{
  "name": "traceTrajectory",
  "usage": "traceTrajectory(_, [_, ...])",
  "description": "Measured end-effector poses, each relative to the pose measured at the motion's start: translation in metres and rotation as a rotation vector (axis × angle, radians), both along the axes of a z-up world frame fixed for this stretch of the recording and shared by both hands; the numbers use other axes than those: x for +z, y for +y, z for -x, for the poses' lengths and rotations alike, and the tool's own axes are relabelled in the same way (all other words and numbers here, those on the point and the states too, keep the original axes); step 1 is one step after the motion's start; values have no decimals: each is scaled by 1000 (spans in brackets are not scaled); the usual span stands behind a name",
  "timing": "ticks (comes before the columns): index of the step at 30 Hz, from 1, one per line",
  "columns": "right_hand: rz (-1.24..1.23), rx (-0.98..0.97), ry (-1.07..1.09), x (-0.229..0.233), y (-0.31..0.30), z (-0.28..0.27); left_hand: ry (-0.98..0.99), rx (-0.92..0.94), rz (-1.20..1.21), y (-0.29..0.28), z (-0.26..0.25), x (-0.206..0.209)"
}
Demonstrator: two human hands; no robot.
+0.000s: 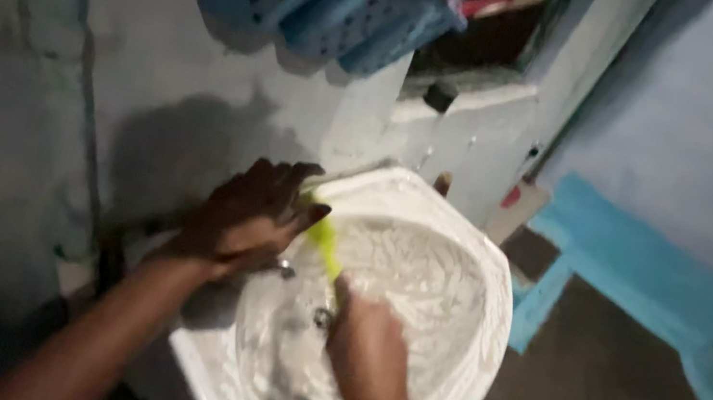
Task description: The person uses a yellow brush to scrub the inside of a white bathroom sink, the faucet, and the drainpipe underneath. They repeatedly scrub the basin and the plumbing while a dog lies on the floor nearby.
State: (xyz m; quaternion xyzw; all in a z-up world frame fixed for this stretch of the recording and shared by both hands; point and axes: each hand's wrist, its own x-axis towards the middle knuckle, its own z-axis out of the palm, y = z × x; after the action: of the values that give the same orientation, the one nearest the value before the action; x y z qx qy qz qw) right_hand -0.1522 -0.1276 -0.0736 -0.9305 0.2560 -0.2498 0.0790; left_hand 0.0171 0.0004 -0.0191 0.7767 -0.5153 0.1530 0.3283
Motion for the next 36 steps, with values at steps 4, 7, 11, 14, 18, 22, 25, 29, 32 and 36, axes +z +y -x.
traceTrajectory(4, [-46, -29, 129, -17, -18, 3, 29, -47, 11, 0, -2, 2])
traceTrajectory(7, [47, -16, -40, -20, -28, 6, 152, -38, -12, 6, 7, 3])
traceTrajectory(11, [-84, 23, 140, -6, -5, 10, 120, -63, 70, 9, 11, 9])
traceTrajectory(14, [-56, 80, 180, 14, 17, 15, 200, -18, -13, 2, 6, 16])
traceTrajectory(18, [78, 4, 84, 31, 20, 12, 79, -66, 55, 5, 5, 4])
traceTrajectory(22, [-44, 102, 53, 33, 23, 19, 12, -70, 125, 2, -2, 4])
traceTrajectory(25, [-199, 158, 104, 30, 31, 23, 120, -42, -7, 4, -2, 2])
traceTrajectory(29, [-110, 3, 88, 43, 38, 12, 59, -11, -168, 5, 5, 5])
traceTrajectory(32, [-79, -11, 113, 40, 46, 8, 26, -15, -169, 6, 3, 5])
traceTrajectory(36, [-304, -70, 187, 10, 37, 15, 53, -19, -165, 2, 1, -1])
